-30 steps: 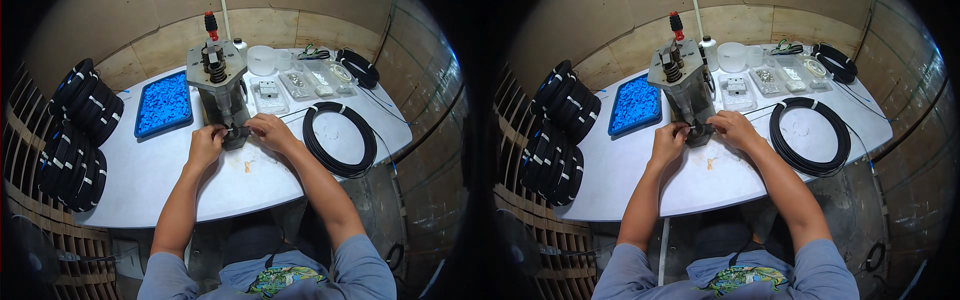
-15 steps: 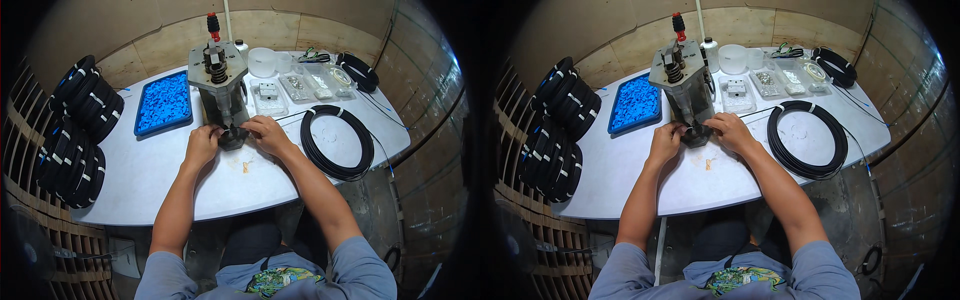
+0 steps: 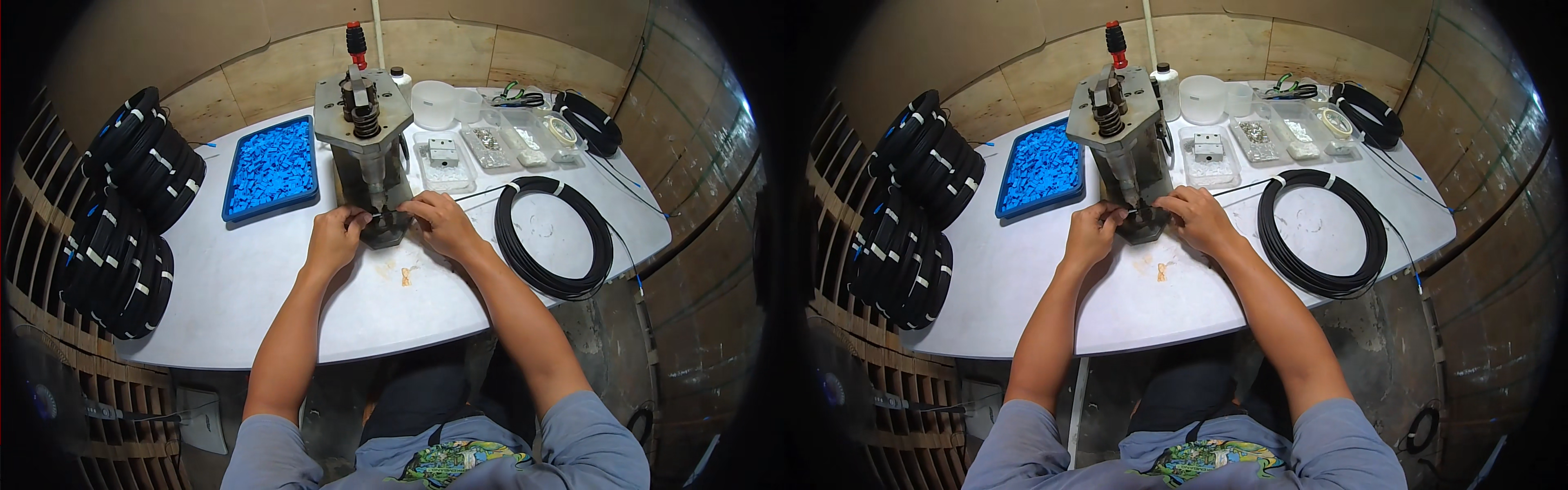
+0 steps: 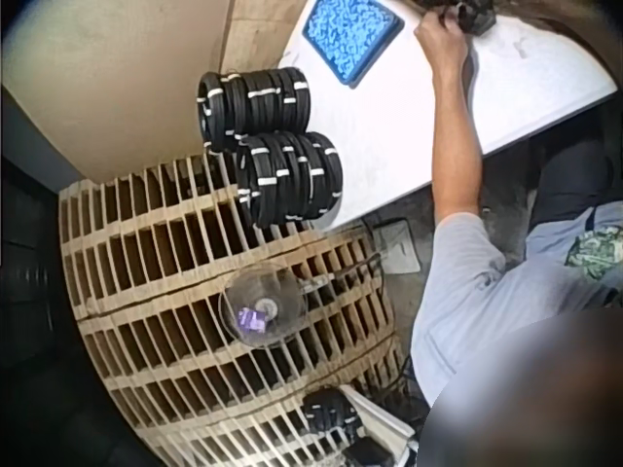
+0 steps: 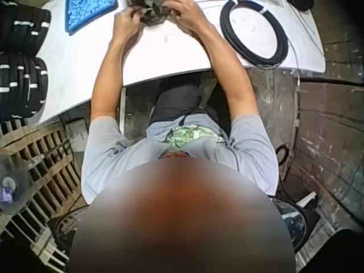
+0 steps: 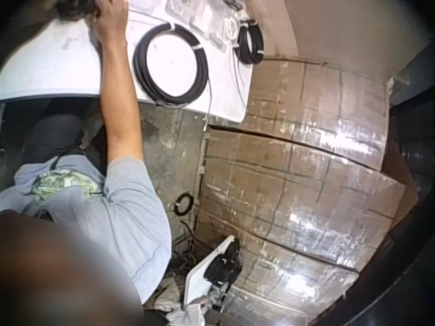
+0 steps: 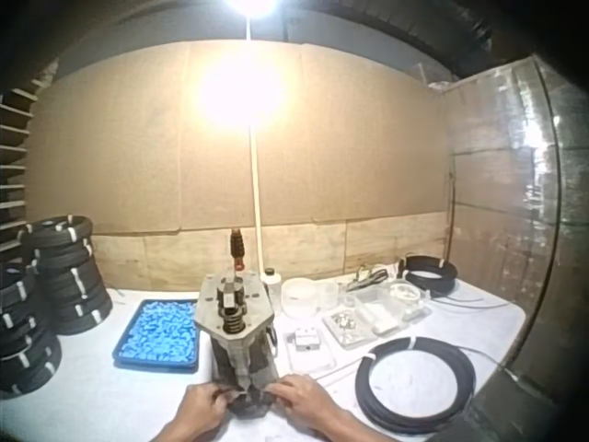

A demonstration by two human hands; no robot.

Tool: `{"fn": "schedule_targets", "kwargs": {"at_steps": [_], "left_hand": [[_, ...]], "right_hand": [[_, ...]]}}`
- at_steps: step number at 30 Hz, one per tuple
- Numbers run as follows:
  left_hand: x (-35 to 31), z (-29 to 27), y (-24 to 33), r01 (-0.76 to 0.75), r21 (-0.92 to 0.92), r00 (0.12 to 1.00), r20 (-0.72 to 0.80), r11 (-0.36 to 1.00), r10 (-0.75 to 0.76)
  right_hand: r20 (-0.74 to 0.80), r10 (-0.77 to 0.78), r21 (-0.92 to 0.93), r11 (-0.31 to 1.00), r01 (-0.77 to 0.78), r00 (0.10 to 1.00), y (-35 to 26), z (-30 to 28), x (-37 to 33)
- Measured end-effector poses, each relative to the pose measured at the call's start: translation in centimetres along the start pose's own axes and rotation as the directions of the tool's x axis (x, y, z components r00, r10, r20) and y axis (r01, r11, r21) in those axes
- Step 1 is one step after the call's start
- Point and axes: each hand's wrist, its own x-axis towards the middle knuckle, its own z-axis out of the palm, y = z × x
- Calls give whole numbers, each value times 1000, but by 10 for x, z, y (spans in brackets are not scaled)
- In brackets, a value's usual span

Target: Organizing black wire coils and using a crimping machine to attach connectors to wire ends.

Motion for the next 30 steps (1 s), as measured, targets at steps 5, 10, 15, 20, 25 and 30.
{"fn": "schedule_targets", "kwargs": {"at_steps": [5,10,15,20,25,30], "left_hand": [[0,0,-2,28,-39,1000,-7,999,-28],[0,0,-3,2,-24,1000,-4,1000,-2],[-2,-5,1,-53,5,999,3,999,53],[-1,-4,4,-24,-2,999,26,1000,24],[-2,-5,1,-25,24,999,30,999,25],[-2,-4,3,-40,25,999,30,999,39]], "right_hand": [[-23,6,-10,1000,-6,1000,-2,-2,-1],[-24,13,-9,1000,-14,1000,-2,-1,-3],[4,45,-9,999,-45,999,-3,0,-3],[-6,50,-9,999,-50,999,-3,-1,-3],[-26,50,30,998,-49,998,-9,-1,-3],[-48,52,33,998,-50,997,-8,-1,-3]]}}
